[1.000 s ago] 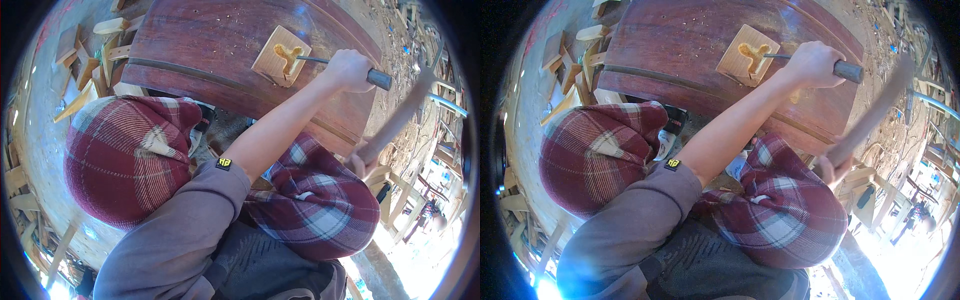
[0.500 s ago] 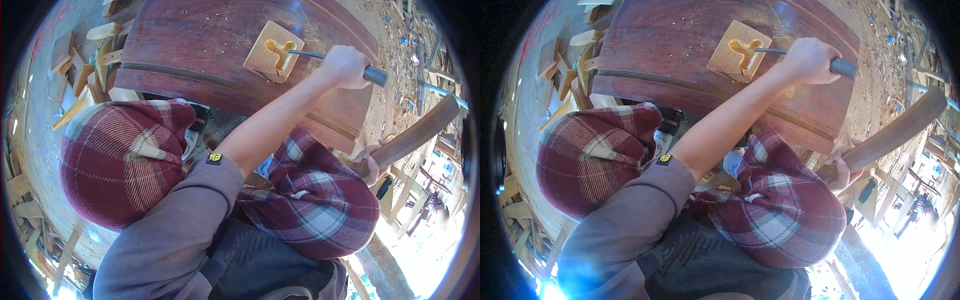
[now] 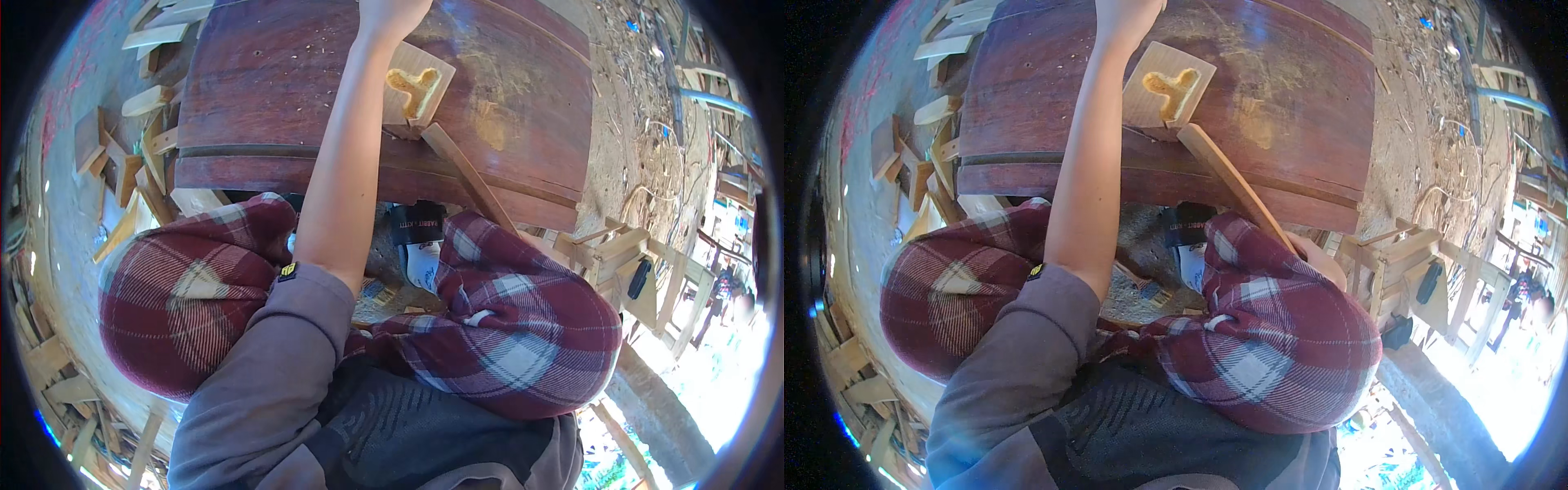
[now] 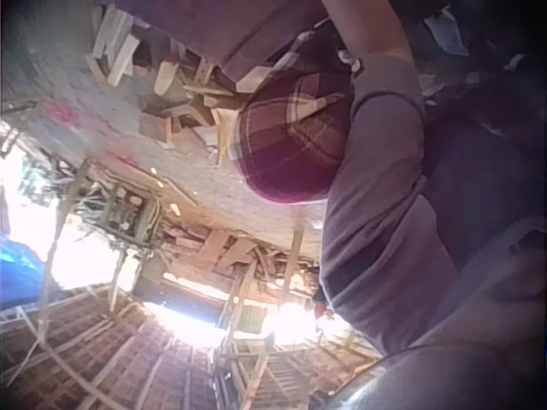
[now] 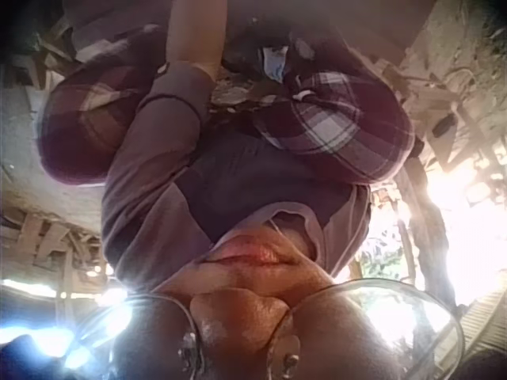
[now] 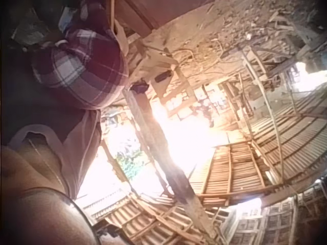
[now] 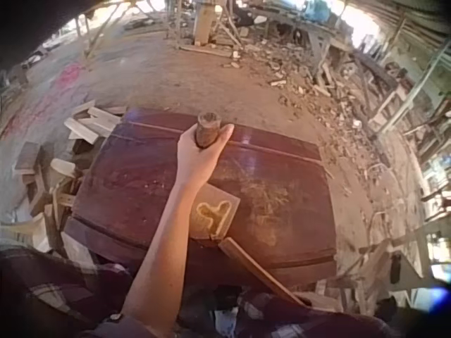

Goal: Chiseling a shape into a wooden block using a chisel and a wooden mallet.

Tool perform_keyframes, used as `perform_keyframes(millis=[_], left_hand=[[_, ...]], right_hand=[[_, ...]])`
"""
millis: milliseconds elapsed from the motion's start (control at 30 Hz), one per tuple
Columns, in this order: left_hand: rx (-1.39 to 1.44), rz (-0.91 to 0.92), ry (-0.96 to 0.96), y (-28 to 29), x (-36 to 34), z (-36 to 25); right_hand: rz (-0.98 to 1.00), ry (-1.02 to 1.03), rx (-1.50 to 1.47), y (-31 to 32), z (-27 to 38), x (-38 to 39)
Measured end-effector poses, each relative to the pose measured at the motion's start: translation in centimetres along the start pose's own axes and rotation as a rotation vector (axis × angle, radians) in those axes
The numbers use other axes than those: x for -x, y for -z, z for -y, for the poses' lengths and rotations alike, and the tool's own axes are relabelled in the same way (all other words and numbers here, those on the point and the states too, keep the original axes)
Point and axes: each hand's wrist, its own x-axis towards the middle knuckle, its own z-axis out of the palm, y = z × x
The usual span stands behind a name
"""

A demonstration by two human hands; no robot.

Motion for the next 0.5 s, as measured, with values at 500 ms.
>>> perform_keyframes(millis=[500], left_hand=[[0.165,0.153,0.108,-0.1,-0.1,0.3]], right_hand=[[0.588,0.043,-0.442,-1.6,2.2,-1.0]])
